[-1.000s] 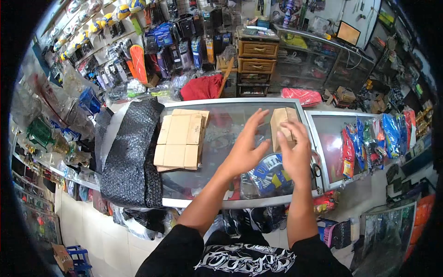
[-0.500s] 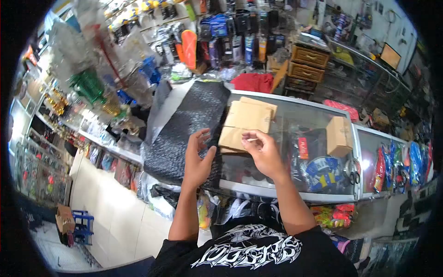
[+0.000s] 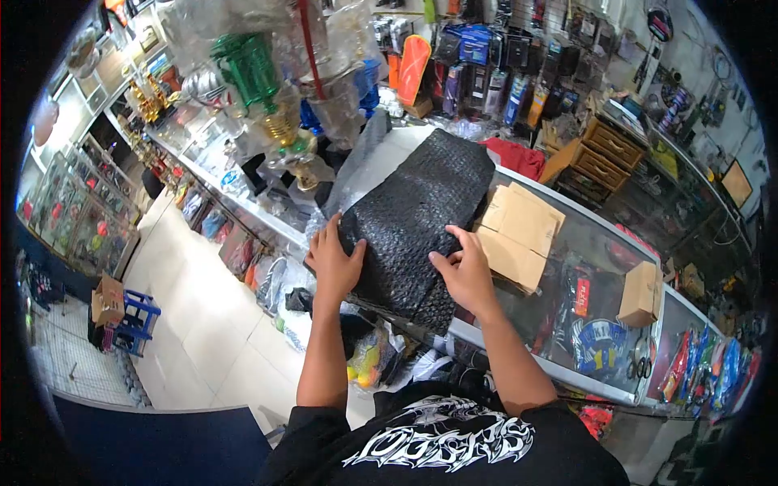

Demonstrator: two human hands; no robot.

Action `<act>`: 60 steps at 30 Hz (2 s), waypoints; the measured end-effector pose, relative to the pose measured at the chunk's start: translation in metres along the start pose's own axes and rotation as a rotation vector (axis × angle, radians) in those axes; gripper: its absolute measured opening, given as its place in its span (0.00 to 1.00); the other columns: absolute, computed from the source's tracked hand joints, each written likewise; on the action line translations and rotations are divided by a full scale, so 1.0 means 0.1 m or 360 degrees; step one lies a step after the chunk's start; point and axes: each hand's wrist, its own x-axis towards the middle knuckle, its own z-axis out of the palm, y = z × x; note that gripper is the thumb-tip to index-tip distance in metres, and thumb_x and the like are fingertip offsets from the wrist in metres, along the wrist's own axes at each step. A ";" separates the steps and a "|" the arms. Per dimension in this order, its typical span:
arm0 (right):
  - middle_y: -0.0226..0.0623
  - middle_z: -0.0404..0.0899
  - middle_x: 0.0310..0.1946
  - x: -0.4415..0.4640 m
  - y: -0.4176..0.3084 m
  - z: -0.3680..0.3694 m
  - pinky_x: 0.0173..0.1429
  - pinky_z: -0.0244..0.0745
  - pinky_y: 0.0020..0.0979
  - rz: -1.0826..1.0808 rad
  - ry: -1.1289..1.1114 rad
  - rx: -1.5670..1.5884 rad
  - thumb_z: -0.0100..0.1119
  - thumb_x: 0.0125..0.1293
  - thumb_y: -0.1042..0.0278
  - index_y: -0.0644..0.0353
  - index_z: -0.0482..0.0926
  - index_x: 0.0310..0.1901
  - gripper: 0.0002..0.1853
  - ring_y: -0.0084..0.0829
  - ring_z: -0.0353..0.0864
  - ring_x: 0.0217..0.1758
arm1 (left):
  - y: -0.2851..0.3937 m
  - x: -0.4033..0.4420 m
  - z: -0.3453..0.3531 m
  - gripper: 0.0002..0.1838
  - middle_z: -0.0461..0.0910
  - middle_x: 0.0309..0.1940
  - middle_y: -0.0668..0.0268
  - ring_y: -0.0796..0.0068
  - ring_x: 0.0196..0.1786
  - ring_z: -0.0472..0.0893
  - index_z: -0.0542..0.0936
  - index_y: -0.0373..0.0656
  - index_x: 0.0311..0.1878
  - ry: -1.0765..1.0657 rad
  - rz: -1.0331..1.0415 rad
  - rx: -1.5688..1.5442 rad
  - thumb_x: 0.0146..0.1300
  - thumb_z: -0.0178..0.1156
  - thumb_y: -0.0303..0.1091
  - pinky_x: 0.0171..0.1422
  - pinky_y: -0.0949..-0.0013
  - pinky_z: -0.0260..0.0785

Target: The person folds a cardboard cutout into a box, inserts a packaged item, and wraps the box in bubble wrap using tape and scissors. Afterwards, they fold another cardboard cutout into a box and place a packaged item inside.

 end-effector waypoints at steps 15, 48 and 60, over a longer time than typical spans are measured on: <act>0.57 0.71 0.73 0.08 0.00 -0.14 0.81 0.67 0.48 -0.0235 0.0240 -0.0187 0.74 0.69 0.64 0.63 0.74 0.74 0.34 0.58 0.71 0.78 | 0.48 0.01 -0.33 0.17 0.89 0.46 0.51 0.53 0.46 0.88 0.88 0.39 0.62 -0.0189 0.0220 -0.0704 0.72 0.69 0.28 0.55 0.56 0.80; 0.43 0.62 0.82 -0.37 -0.51 -1.13 0.88 0.53 0.38 -0.0329 0.0025 0.1383 0.70 0.67 0.68 0.63 0.48 0.89 0.54 0.35 0.64 0.83 | 1.88 -1.04 0.26 0.62 0.57 0.87 0.45 0.43 0.86 0.60 0.55 0.40 0.89 -0.0398 0.1086 -0.0385 0.57 0.80 0.46 0.88 0.45 0.47; 0.48 0.62 0.81 -1.26 -0.38 -2.32 0.80 0.71 0.41 -0.0528 0.0725 0.0728 0.70 0.69 0.76 0.63 0.46 0.89 0.53 0.39 0.71 0.79 | 2.61 -1.93 0.79 0.45 0.71 0.79 0.51 0.50 0.81 0.69 0.63 0.38 0.84 -0.0757 0.1316 -0.0920 0.63 0.66 0.28 0.85 0.50 0.52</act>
